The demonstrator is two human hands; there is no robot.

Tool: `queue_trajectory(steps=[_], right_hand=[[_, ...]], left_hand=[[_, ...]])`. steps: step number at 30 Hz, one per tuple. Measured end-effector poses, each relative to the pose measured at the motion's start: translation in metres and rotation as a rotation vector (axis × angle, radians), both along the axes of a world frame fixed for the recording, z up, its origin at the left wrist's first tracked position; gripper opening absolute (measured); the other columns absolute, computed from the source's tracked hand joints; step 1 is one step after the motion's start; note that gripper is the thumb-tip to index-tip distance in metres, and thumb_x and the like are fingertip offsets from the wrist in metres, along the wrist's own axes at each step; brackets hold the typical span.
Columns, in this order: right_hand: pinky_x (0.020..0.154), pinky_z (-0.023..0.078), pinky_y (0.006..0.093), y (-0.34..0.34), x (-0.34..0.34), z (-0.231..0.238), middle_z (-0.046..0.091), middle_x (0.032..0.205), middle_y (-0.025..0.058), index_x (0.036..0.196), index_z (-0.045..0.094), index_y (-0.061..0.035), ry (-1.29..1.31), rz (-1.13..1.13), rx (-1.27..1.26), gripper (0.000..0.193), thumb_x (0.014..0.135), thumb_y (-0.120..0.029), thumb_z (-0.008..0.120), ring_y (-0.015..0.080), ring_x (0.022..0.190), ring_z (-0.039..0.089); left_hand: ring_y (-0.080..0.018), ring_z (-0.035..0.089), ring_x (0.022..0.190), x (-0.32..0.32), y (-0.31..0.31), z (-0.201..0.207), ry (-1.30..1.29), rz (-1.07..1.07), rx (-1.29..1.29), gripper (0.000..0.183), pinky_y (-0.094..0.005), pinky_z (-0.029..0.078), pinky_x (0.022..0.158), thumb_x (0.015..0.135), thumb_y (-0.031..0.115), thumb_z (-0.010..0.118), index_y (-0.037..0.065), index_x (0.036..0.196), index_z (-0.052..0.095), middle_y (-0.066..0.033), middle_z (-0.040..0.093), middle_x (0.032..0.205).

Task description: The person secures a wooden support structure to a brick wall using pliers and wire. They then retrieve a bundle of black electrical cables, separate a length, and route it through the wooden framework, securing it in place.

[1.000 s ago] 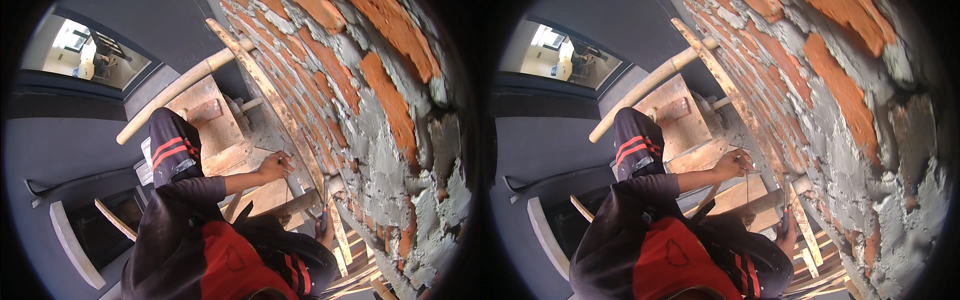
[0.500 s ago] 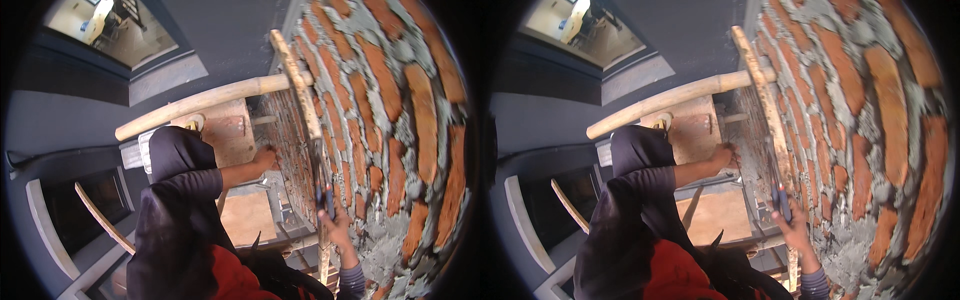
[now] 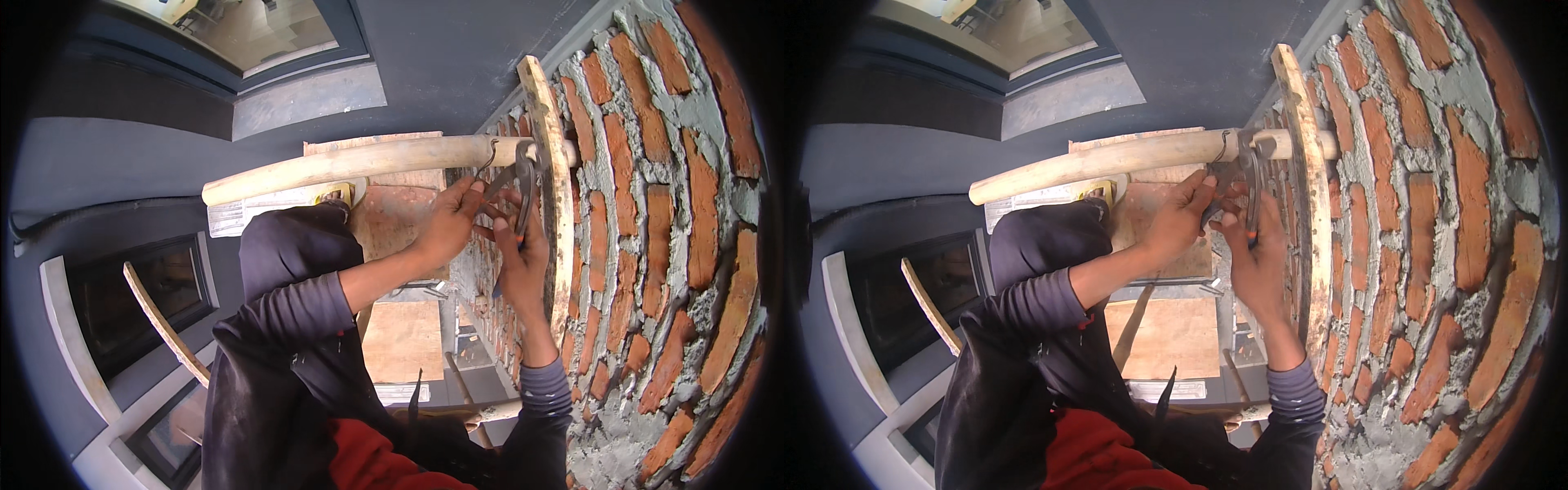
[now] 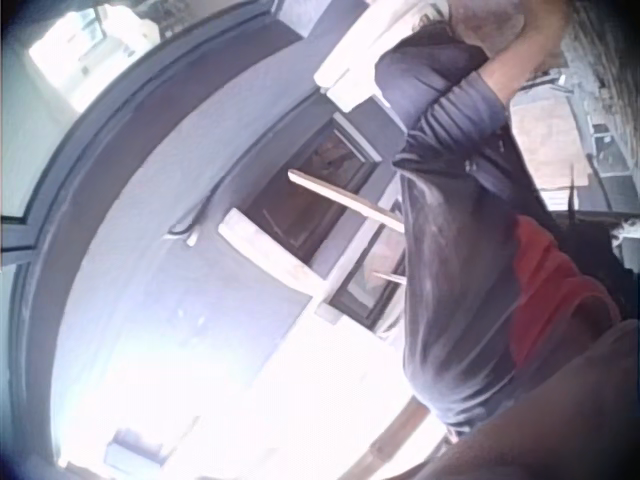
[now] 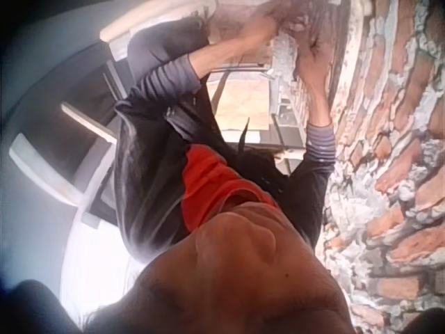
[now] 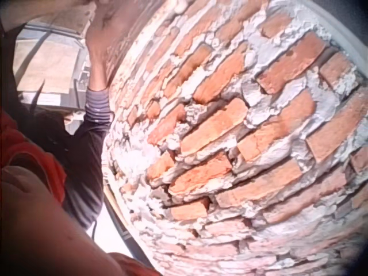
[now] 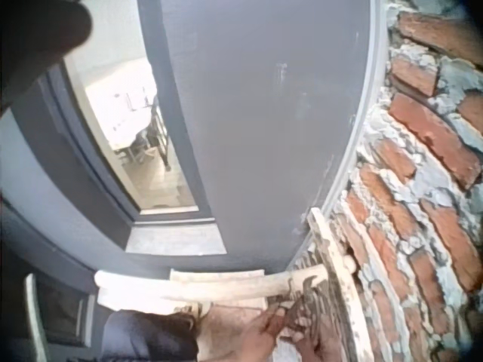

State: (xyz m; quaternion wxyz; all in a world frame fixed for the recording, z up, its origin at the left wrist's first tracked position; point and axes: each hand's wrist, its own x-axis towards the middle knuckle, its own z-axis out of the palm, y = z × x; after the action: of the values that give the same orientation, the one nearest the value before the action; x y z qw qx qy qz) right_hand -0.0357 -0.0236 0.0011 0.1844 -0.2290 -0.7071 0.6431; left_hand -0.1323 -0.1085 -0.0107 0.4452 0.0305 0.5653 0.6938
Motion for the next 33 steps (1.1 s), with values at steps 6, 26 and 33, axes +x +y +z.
queue_trajectory(steps=[6, 26, 33], right_hand=[[0.104, 0.032, 0.0487, 0.012, 0.064, 0.026, 0.046, 0.129, 0.0164, 0.129, 0.041, -0.0028, 0.158, -0.020, 0.548, 0.045, 0.093, -0.028, 0.048, 0.0335, 0.116, 0.051], [0.064, 0.050, 0.0301, -0.049, 0.140, 0.102, 0.046, 0.105, 0.0207, 0.129, 0.029, -0.0110, 0.111, 0.326, -0.060, 0.050, 0.088, -0.021, 0.057, 0.0229, 0.089, 0.055], [0.061, 0.047, 0.0309, -0.071, 0.151, 0.119, 0.048, 0.091, 0.0134, 0.119, 0.043, -0.0101, 0.208, 0.425, 0.127, 0.034, 0.089, -0.019, 0.056, 0.0179, 0.078, 0.055]], left_hand=[[-0.0141, 0.056, 0.084, -0.018, -0.027, 0.045, 0.345, -0.238, -0.217, 0.020, -0.0278, 0.043, 0.075, 0.096, 0.018, 0.047, 0.001, 0.097, 0.059, -0.0046, 0.061, 0.090], [-0.0261, 0.051, 0.055, 0.056, -0.082, 0.102, -0.143, -1.725, 0.978, 0.057, -0.0323, 0.037, 0.049, 0.065, 0.036, 0.078, 0.006, 0.056, 0.031, -0.0103, 0.053, 0.062], [-0.0258, 0.045, 0.056, 0.050, -0.072, 0.114, 0.160, -1.560, 0.944, 0.052, -0.0365, 0.035, 0.053, 0.069, 0.034, 0.076, 0.001, 0.062, 0.036, -0.0081, 0.047, 0.065]])
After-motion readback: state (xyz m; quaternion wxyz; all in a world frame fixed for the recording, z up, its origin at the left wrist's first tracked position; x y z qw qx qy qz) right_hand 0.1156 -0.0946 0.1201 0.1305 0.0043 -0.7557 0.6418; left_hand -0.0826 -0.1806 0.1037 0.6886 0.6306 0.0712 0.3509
